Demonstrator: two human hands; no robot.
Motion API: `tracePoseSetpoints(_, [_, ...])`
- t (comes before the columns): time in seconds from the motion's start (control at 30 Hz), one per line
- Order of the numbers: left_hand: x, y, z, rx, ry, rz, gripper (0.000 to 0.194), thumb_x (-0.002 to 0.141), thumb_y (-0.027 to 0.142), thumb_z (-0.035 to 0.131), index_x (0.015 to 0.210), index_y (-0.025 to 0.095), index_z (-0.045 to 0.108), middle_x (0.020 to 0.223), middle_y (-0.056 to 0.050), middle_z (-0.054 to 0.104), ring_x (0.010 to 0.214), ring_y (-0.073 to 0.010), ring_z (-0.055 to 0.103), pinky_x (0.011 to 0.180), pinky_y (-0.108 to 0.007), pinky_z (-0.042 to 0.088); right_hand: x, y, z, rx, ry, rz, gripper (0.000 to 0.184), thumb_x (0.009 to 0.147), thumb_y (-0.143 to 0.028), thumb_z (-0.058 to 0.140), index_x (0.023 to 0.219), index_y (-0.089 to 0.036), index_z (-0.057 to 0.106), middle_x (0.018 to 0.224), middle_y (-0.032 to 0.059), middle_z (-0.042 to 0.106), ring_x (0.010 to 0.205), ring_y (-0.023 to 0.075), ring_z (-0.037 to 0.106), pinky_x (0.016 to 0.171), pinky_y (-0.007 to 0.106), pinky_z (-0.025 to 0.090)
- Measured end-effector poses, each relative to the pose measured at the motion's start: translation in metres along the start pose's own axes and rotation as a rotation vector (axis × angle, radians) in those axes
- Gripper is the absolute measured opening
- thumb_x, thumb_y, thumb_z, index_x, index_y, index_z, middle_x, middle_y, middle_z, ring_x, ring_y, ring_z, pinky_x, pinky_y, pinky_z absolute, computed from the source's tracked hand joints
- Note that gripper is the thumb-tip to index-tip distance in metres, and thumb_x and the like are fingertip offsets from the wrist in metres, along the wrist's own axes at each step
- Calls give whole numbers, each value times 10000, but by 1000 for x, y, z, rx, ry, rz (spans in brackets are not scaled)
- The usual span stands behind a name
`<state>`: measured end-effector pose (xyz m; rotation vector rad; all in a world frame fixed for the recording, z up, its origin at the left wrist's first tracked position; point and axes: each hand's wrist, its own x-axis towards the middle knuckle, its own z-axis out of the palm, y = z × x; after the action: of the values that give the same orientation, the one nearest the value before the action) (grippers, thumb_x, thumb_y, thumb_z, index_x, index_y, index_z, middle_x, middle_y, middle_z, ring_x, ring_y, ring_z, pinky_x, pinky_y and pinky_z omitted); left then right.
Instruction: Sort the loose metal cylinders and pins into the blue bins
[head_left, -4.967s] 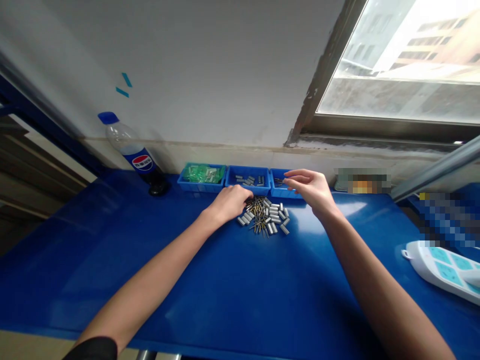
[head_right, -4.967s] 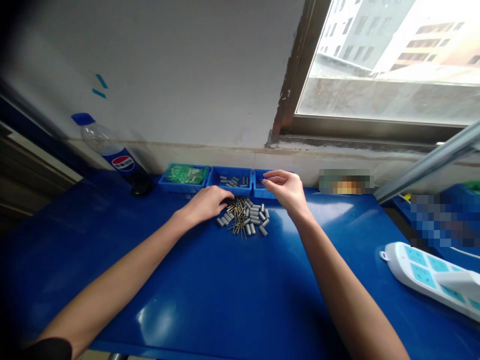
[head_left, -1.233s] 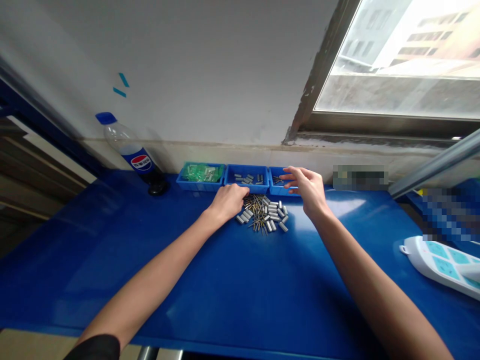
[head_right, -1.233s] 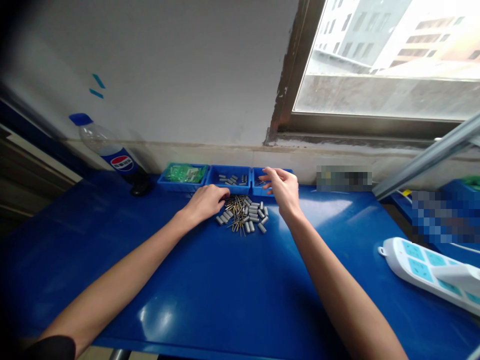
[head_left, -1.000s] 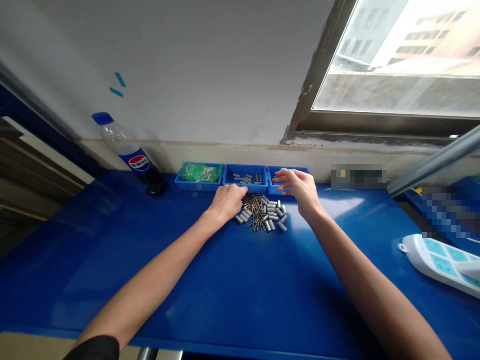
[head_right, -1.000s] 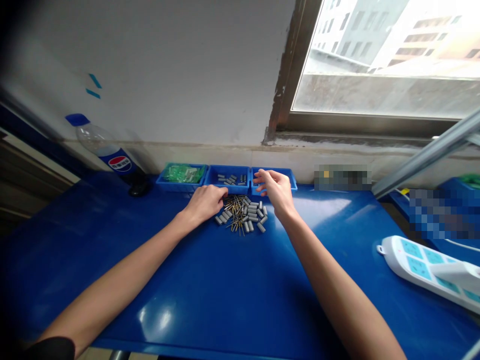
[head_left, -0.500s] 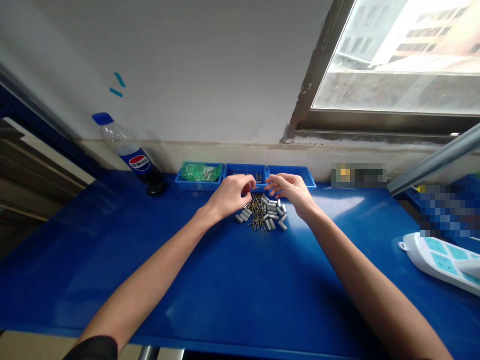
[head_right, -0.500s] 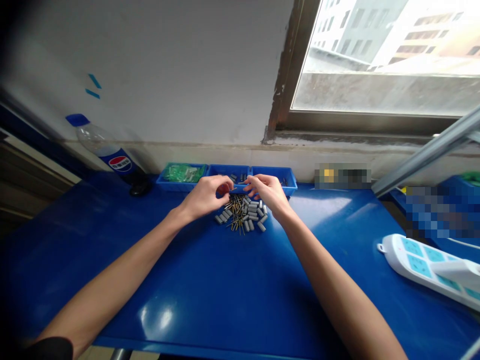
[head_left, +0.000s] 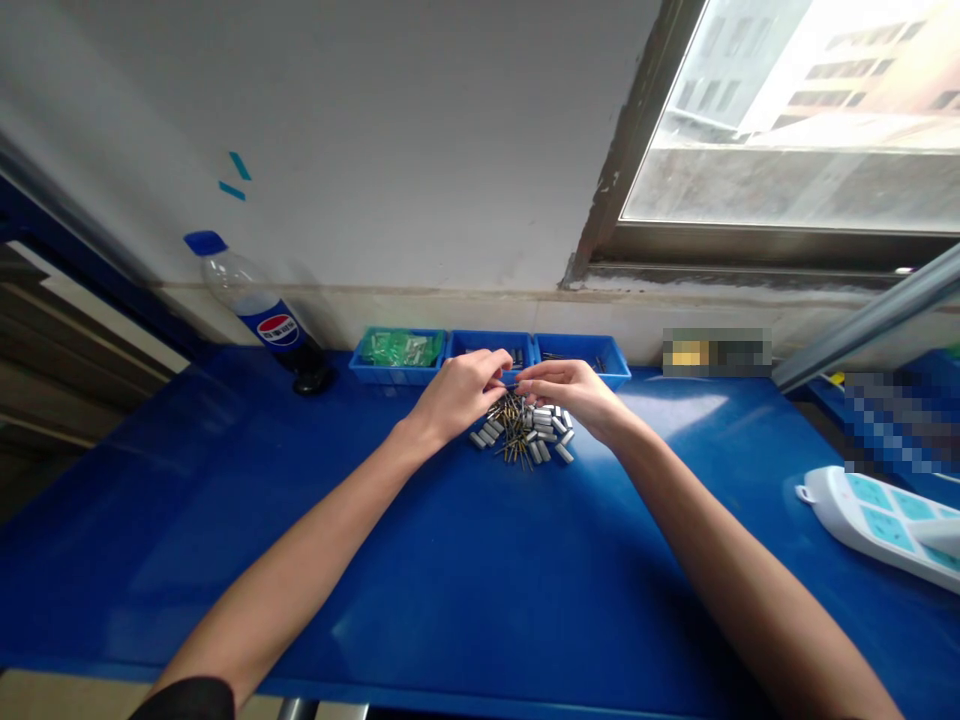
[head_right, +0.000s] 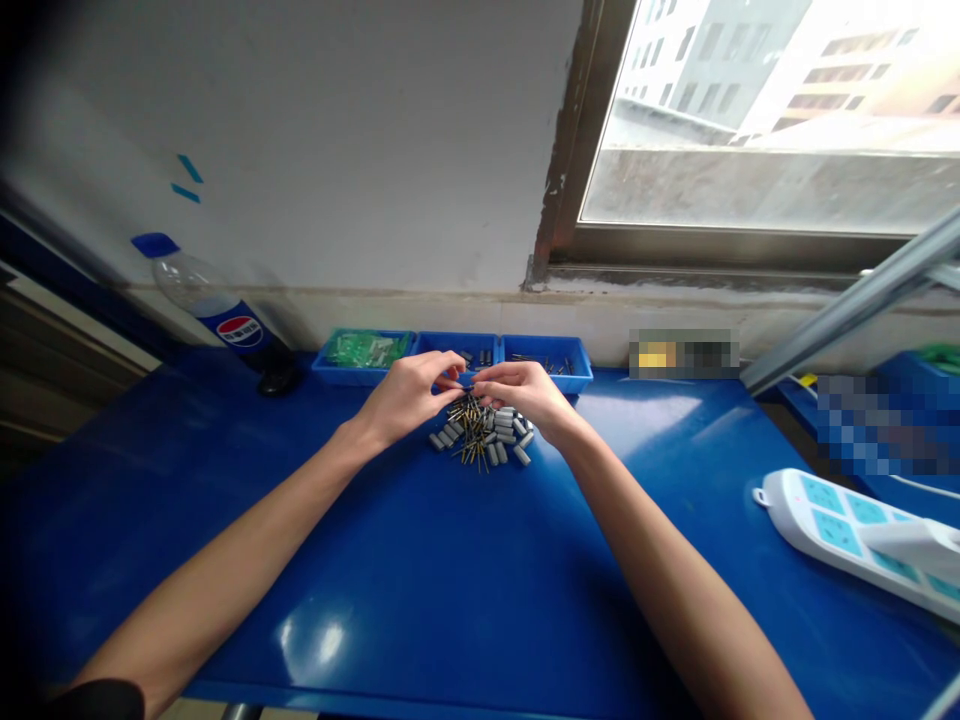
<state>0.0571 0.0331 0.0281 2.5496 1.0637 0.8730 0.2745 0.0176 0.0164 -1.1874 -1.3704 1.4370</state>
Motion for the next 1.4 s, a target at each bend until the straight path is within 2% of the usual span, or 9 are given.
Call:
tracePoseSetpoints(0.17, [1,-1,-1,82,-98,-55,190,853,168,780,1024,172,696,1003,-68,769,894,-216,752,806,-297,593,0,-2,2,0,66,-18,291,683,-363,879,883,-160,815,770,69,783,679,159,679,687,300,558])
tracePoseSetpoints(0.27, [1,-7,2,201,-238,-128,198,893,190,739,1091,200,743,1099,-81,797,1031,-274,760,882,-338,589,3,-5,-3,-52,217,-58,254,700,-354,846,847,-153,800,752,72,780,653,154,672,632,275,529])
tracePoseSetpoints(0.33, [-1,-12,5,254,-318,-156,257,924,151,673,1158,219,757,1162,-85,795,1086,-277,756,925,-341,581,4,-7,-9,-99,362,-77,233,743,-368,795,826,-150,789,761,82,783,641,152,670,605,266,513])
tracePoseSetpoints(0.4, [-2,-15,9,288,-364,-150,318,931,121,632,1200,232,759,1182,-86,793,1104,-267,754,943,-328,575,5,-8,-15,-144,479,-80,247,783,-383,748,841,-146,787,795,94,791,648,154,678,601,263,512])
tracePoseSetpoints(0.47, [-3,-18,12,315,-374,-127,338,925,107,616,1198,239,764,1170,-86,796,1097,-258,755,927,-310,573,6,-10,-19,-161,519,-70,282,804,-397,725,909,-143,789,846,105,802,665,159,691,602,264,515])
tracePoseSetpoints(0.6, [-4,-21,15,349,-347,-85,293,916,87,578,1084,214,782,1084,-92,805,1012,-262,766,842,-305,575,5,-11,-20,-152,489,-45,332,819,-424,716,981,-141,776,903,116,809,661,157,692,579,259,506])
tracePoseSetpoints(0.9, [-4,-23,18,241,-203,-62,288,783,-5,601,935,175,767,878,-78,779,778,-217,739,701,-284,546,4,-10,-11,-158,402,-15,244,825,-386,693,891,-160,757,897,106,804,683,163,694,594,275,503])
tracePoseSetpoints(1.2, [2,-13,-4,-91,-40,-14,248,787,33,647,973,156,755,864,-42,772,727,-151,709,716,-260,570,3,-9,-8,-198,275,17,228,820,-363,695,882,-154,762,866,107,800,670,155,683,580,264,486])
tracePoseSetpoints(1.4, [3,-4,-12,-189,-3,45,251,812,66,664,1036,155,732,911,-38,756,742,-127,701,725,-244,579,0,-7,-6,-110,79,32,268,808,-375,780,978,-169,793,923,108,809,693,150,691,600,257,503])
